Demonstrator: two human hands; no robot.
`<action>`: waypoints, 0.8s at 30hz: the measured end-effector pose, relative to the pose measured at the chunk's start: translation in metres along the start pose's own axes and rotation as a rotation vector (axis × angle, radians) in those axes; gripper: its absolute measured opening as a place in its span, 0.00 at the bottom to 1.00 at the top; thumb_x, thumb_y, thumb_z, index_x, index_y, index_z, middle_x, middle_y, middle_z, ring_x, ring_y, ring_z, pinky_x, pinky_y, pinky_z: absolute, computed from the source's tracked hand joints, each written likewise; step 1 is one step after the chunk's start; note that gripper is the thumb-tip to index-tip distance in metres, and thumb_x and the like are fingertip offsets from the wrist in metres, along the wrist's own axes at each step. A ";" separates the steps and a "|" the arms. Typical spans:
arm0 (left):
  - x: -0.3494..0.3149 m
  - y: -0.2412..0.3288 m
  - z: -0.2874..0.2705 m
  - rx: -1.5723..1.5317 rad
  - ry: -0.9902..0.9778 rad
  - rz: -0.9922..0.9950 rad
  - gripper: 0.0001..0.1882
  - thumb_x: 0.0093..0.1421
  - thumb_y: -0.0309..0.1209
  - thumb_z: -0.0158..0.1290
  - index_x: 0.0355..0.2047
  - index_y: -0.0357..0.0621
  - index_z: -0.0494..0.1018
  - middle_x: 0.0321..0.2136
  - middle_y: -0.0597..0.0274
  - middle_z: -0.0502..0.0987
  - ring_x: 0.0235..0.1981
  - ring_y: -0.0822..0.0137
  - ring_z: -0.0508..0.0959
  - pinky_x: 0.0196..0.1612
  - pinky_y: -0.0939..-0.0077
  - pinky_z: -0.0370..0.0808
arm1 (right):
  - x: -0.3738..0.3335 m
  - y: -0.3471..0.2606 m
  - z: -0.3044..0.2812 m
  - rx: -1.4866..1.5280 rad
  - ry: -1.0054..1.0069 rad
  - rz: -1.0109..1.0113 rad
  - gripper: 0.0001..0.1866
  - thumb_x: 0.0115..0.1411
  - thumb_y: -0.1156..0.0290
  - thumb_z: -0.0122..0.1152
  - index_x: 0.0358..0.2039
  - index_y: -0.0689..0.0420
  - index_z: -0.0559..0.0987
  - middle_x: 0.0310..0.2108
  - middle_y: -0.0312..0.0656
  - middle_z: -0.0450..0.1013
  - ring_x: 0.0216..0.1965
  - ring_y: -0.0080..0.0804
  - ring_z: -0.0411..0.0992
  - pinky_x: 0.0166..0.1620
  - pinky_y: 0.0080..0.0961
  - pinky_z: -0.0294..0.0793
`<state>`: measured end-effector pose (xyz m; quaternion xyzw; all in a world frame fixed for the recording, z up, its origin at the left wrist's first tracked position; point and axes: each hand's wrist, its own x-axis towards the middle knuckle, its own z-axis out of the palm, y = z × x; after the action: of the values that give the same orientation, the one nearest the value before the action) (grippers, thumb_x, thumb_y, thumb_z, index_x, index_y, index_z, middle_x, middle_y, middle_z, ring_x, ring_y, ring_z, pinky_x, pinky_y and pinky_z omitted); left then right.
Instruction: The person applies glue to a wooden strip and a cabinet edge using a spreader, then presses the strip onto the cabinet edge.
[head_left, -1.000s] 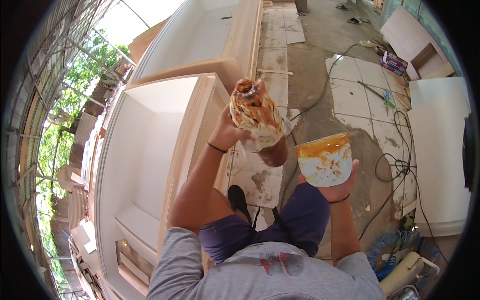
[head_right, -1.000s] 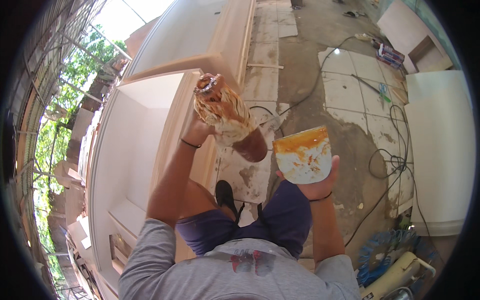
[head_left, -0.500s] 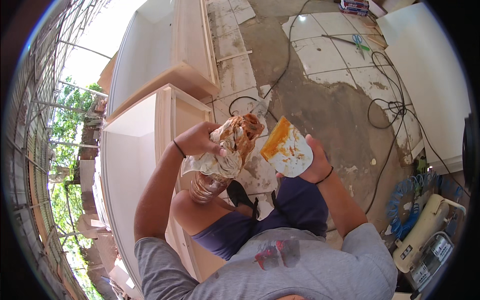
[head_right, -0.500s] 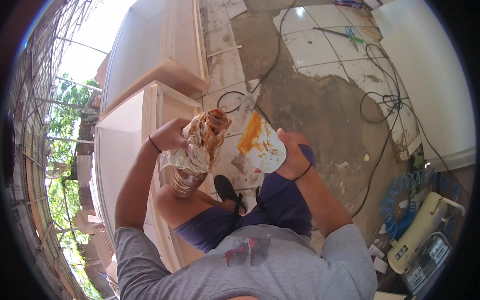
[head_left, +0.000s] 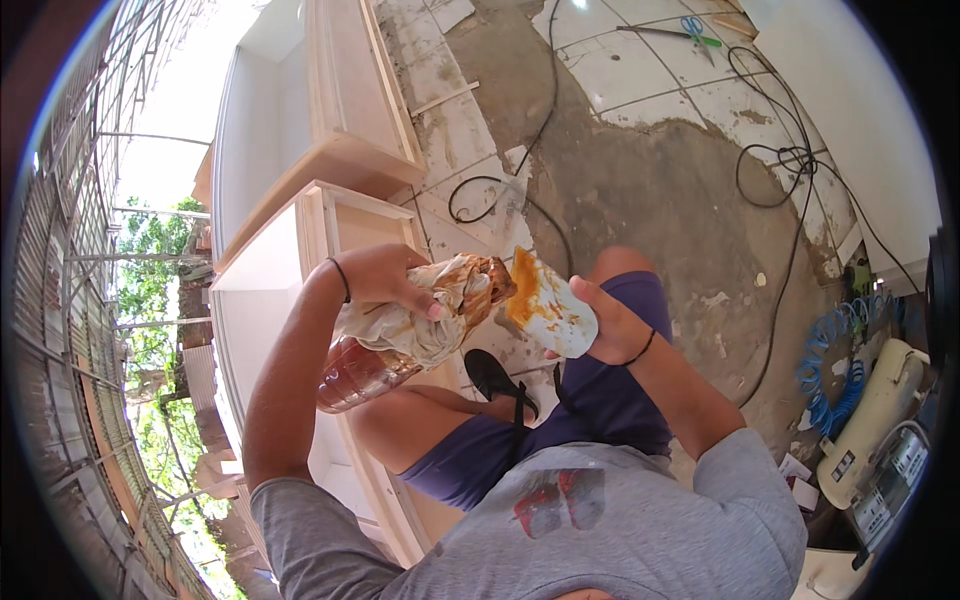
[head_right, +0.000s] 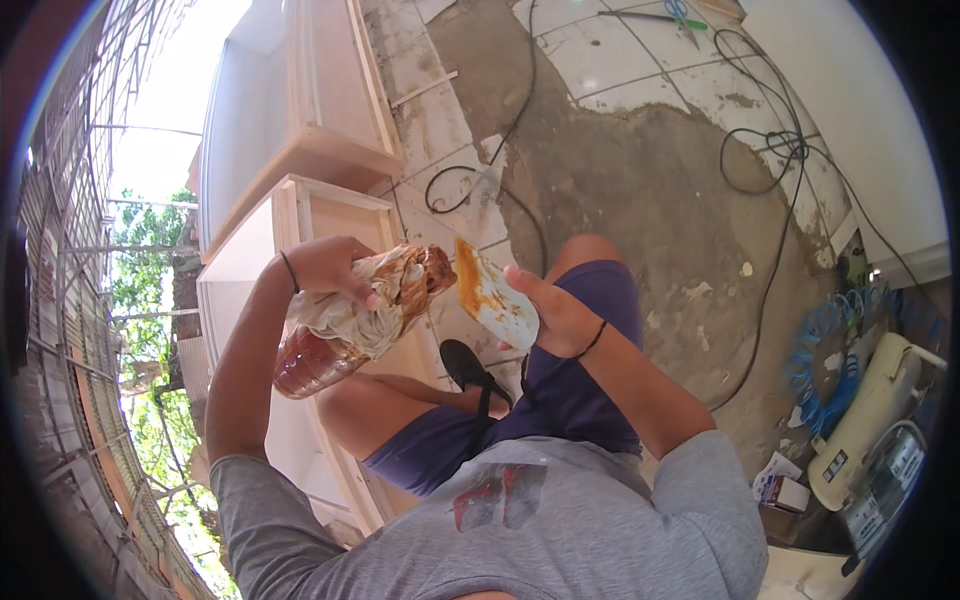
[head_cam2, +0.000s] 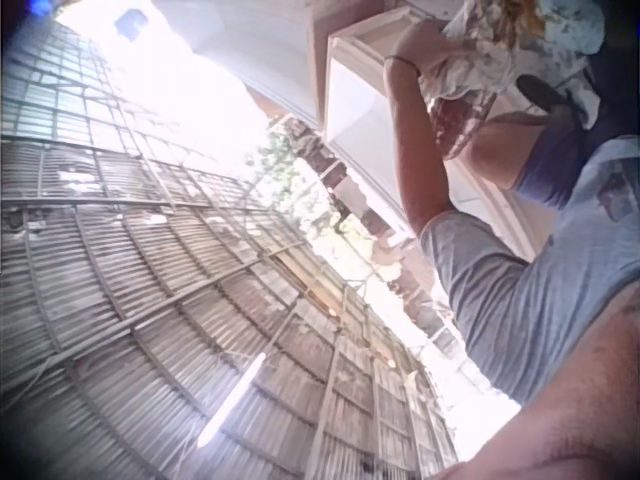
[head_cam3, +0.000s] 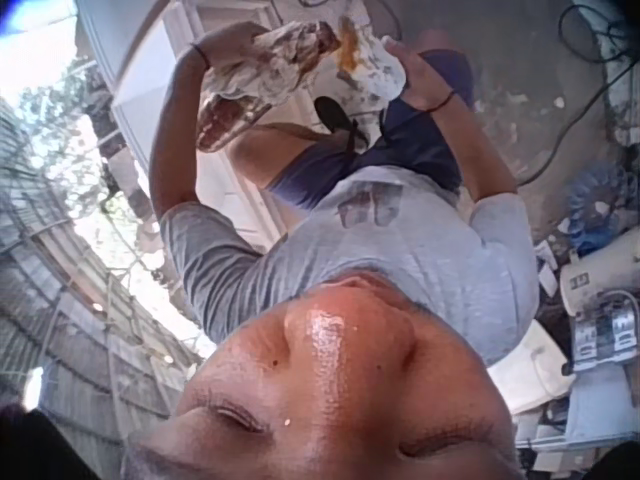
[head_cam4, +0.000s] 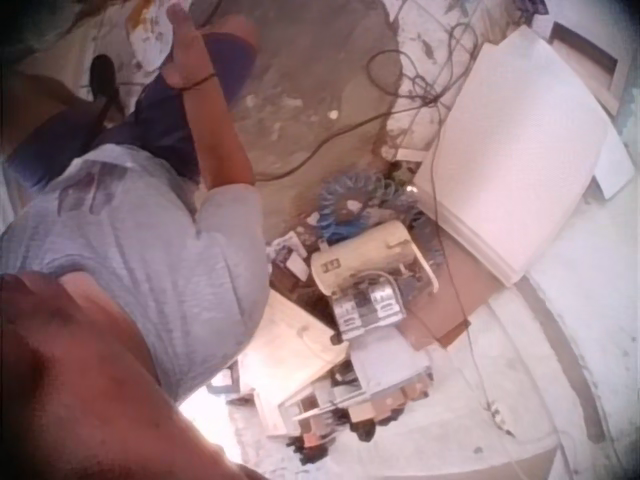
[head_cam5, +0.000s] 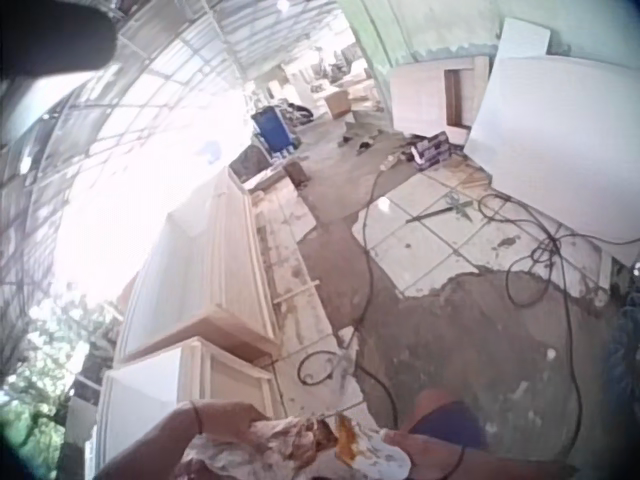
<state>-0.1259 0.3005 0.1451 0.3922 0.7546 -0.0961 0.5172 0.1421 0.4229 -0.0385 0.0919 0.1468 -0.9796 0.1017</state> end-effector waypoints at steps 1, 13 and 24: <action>-0.001 0.000 0.000 -0.001 -0.012 -0.018 0.37 0.39 0.55 0.69 0.43 0.39 0.79 0.32 0.55 0.82 0.34 0.63 0.82 0.43 0.70 0.75 | 0.001 0.003 0.000 0.008 -0.001 -0.004 0.28 0.66 0.44 0.49 0.53 0.55 0.74 0.45 0.37 0.78 0.42 0.26 0.78 0.38 0.33 0.80; -0.010 -0.003 0.010 -0.039 -0.063 -0.078 0.37 0.39 0.56 0.69 0.40 0.39 0.80 0.31 0.55 0.82 0.32 0.63 0.82 0.42 0.71 0.76 | 0.001 0.016 0.017 -0.073 0.073 0.054 0.30 0.65 0.41 0.49 0.53 0.55 0.73 0.43 0.37 0.78 0.41 0.25 0.77 0.34 0.27 0.78; -0.014 -0.010 0.011 -0.004 -0.016 -0.045 0.36 0.40 0.57 0.68 0.39 0.39 0.80 0.30 0.56 0.82 0.32 0.63 0.82 0.42 0.70 0.76 | 0.003 0.019 0.022 -0.096 0.072 0.058 0.32 0.64 0.39 0.49 0.52 0.55 0.74 0.42 0.38 0.78 0.39 0.25 0.77 0.34 0.25 0.79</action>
<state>-0.1226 0.2806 0.1494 0.3732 0.7594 -0.1090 0.5217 0.1406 0.3978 -0.0231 0.1262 0.1946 -0.9641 0.1291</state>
